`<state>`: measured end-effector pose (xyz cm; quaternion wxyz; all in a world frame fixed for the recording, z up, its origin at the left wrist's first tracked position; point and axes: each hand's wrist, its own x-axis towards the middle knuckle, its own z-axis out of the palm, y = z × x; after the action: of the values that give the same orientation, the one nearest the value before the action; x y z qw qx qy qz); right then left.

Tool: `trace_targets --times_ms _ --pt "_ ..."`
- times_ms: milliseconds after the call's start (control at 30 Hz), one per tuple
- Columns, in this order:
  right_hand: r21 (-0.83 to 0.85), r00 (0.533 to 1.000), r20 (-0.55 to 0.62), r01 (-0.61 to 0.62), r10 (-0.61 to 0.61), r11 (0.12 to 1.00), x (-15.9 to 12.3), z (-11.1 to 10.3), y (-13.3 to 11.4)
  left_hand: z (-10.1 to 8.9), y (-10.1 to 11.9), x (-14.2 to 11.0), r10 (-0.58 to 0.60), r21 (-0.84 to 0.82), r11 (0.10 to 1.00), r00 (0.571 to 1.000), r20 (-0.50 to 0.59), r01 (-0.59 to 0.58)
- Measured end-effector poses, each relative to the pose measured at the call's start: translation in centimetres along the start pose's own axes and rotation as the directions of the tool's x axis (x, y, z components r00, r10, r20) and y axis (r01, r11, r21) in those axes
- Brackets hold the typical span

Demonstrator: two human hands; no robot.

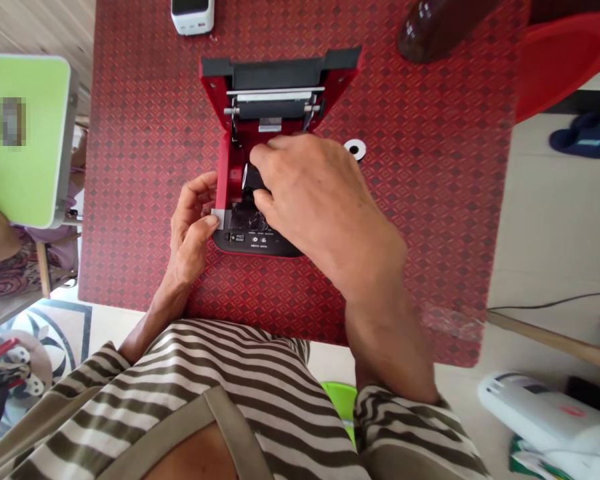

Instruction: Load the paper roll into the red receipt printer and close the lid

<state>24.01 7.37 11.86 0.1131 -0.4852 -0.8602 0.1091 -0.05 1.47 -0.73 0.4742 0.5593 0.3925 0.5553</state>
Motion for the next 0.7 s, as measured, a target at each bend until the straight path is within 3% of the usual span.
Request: trace_targets --times_ms 100,167,233,300,333,400,533,700 --pt "0.122 0.995 -0.087 -0.039 0.050 0.992 -2.6 -2.7 -0.1 0.1 0.1 0.0 -0.005 -0.011 1.000 1.000 -0.010 0.005" --pt "0.292 0.971 -0.196 -0.079 0.140 0.953 -4.9 -3.5 0.4 0.2 0.1 0.0 0.002 -0.022 1.000 1.000 -0.014 -0.002" --pt "0.488 0.899 -0.316 -0.119 0.302 0.865 -7.4 -3.1 1.5 0.1 0.0 0.1 0.012 -0.023 1.000 1.000 -0.029 -0.013" --pt "0.661 0.821 -0.356 -0.117 0.447 0.741 -9.7 -1.8 3.0 0.1 -0.1 0.2 0.020 -0.021 1.000 0.999 -0.030 -0.021" --pt "0.692 0.787 -0.402 -0.073 0.467 0.718 -10.6 -1.0 3.9 0.0 -0.2 0.3 0.028 -0.019 0.999 0.999 -0.024 -0.028" --pt "0.717 0.769 -0.424 -0.038 0.479 0.696 -12.1 0.7 5.6 -0.1 -0.3 0.4 0.046 -0.011 0.999 0.999 -0.011 -0.047" --pt "0.783 0.809 -0.297 -0.098 0.507 0.615 -13.1 4.2 7.9 -0.2 -0.6 0.7 0.079 0.028 0.997 0.996 -0.029 -0.079" --pt "0.842 0.816 -0.140 -0.200 0.560 0.501 -11.7 8.1 7.8 0.0 -0.8 0.6 0.041 0.074 0.997 0.998 -0.049 -0.037"
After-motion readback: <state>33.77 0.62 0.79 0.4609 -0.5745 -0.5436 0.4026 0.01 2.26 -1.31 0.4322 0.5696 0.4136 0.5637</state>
